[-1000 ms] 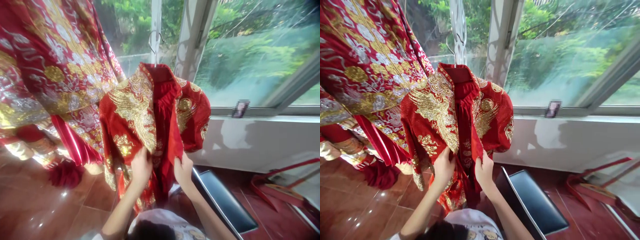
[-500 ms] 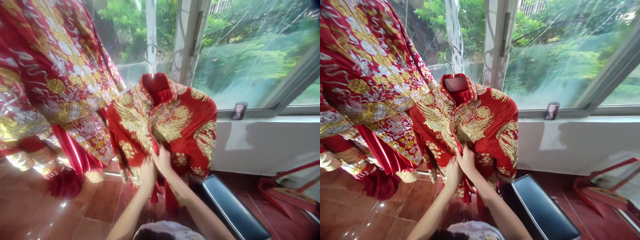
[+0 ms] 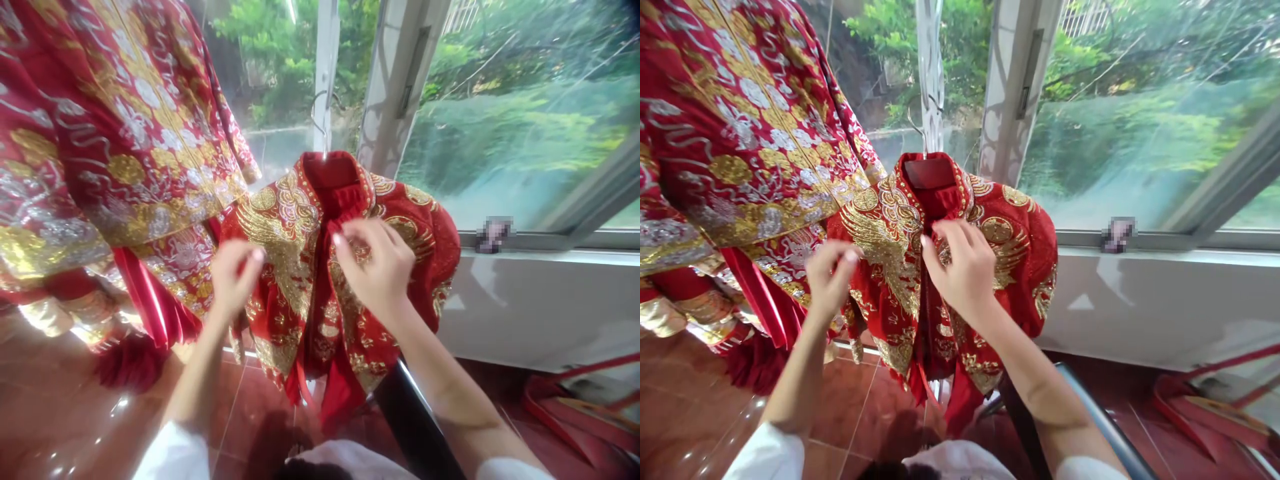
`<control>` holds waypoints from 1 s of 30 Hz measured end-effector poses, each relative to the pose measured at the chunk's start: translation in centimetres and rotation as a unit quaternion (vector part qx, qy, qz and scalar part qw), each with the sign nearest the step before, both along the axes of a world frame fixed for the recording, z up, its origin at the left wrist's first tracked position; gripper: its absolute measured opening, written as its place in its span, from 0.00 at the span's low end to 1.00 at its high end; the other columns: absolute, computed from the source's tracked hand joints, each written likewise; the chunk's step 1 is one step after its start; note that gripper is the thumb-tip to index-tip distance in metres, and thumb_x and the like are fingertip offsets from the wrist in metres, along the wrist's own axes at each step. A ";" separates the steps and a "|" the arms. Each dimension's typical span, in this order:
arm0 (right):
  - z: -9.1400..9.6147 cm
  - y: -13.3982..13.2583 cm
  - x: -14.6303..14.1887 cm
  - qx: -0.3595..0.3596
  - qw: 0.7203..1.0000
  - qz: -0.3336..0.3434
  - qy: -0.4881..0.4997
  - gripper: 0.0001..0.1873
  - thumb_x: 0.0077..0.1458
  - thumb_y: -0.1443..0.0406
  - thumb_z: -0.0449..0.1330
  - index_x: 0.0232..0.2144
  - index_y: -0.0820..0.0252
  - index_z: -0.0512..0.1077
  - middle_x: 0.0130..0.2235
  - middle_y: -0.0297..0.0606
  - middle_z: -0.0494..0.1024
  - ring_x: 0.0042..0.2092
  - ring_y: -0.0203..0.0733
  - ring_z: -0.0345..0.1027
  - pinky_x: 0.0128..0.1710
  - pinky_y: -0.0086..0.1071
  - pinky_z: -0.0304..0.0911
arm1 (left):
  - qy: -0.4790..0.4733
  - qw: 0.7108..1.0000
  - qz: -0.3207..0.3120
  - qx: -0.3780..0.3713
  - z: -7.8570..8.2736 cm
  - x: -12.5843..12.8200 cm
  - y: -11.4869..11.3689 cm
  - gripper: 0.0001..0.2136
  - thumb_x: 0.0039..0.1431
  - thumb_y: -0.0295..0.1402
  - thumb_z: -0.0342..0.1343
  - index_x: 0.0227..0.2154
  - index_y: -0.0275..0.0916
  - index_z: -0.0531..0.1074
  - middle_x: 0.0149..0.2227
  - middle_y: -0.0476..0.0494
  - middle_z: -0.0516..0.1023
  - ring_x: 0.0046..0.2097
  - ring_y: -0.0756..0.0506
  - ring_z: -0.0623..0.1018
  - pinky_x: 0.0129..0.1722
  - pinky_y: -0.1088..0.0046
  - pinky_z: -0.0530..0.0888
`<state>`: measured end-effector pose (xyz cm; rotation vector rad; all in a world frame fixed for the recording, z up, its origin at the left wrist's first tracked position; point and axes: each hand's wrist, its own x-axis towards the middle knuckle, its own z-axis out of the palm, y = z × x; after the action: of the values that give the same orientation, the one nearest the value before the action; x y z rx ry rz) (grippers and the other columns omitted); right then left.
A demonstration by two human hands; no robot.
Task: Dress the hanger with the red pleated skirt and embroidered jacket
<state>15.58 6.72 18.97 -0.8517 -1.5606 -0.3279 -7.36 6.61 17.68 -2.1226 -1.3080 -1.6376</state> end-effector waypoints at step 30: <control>8.8 8.9 10.3 -0.141 0.978 0.107 -0.107 0.24 0.52 0.59 0.63 0.51 0.61 0.74 0.51 0.45 0.77 0.54 0.48 0.68 0.52 0.44 0.66 | 0.118 0.956 0.007 -0.267 7.6 -3.8 4.6 0.26 0.50 0.48 0.62 0.48 0.37 0.75 0.43 0.38 0.81 0.42 0.40 0.79 0.43 0.61 0.76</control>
<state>25.86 15.66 27.74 -0.8763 -1.9137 -0.0408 -11.19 11.23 25.29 -2.4851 -1.8273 -1.0528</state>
